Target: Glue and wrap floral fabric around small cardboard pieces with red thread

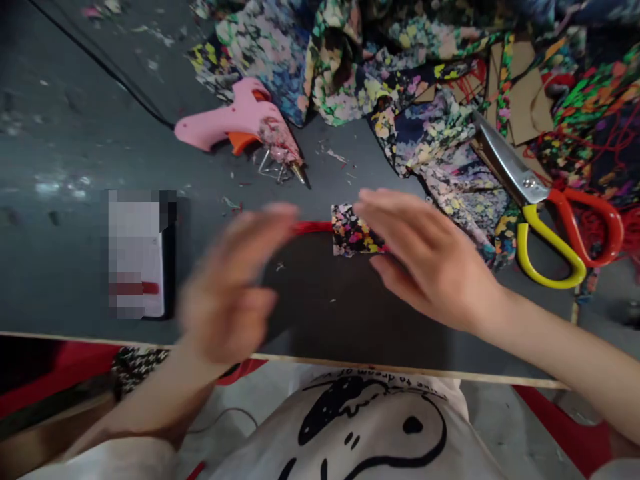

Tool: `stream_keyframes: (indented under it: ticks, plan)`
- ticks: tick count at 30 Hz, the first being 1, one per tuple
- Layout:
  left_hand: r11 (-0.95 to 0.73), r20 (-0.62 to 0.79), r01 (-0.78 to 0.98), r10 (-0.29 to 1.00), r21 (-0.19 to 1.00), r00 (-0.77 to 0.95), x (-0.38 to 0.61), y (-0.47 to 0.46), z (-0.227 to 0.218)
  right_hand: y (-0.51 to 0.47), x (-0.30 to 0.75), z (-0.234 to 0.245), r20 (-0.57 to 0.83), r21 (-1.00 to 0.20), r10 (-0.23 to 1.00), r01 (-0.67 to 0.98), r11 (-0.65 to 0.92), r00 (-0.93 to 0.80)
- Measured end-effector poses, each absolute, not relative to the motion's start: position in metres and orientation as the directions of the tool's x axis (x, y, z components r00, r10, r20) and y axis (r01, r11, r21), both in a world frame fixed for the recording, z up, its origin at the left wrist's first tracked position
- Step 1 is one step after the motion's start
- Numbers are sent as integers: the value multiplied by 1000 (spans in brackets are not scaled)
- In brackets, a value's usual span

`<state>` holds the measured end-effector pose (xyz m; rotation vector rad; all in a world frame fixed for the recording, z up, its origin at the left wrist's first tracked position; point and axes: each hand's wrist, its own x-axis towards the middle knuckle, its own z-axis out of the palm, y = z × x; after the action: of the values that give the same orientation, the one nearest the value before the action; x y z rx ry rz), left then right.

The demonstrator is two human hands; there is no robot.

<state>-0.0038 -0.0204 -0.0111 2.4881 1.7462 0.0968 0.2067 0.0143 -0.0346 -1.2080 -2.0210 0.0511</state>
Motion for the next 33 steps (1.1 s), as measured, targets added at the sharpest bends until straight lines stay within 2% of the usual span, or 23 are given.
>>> stream_keyframes:
  ticks: [2, 3, 5, 8, 14, 20, 28, 30, 33]
  plan:
    - [-595, 77, 780, 802, 193, 593, -3, -17, -27, 12, 209, -28, 317, -298, 694, 627, 720, -646]
    - [-677, 116, 705, 734, 210, 669, -3, -17, -33, 12, 210, -27, 204, -258, 655, 605, 753, -727]
    - [-726, 133, 655, 685, 209, 716, -2, -20, -42, 14, 210, -31, 108, -204, 661, 634, 745, -742]
    - [-718, 75, 666, 689, 201, 721, -3, -24, -46, 16, 208, -42, 34, -198, 676, 659, 726, -736]
    - [-700, 51, 692, 709, 176, 704, -4, -29, -47, 14, 208, -52, 78, -157, 666, 651, 743, -742]
    - [-661, 27, 718, 739, 217, 673, -5, -29, -47, 14, 210, -51, 171, -109, 662, 654, 748, -729]
    - [-630, 58, 729, 766, 268, 641, -3, -17, -43, 5, 216, -42, 186, -179, 661, 637, 750, -726]
    - [-606, 110, 757, 793, 245, 599, -1, -8, -39, 5, 216, -45, 204, -180, 644, 618, 765, -738]
    - [-566, 164, 811, 823, 148, 544, 1, 6, -35, 5, 216, -49, 206, -173, 633, 609, 774, -746]
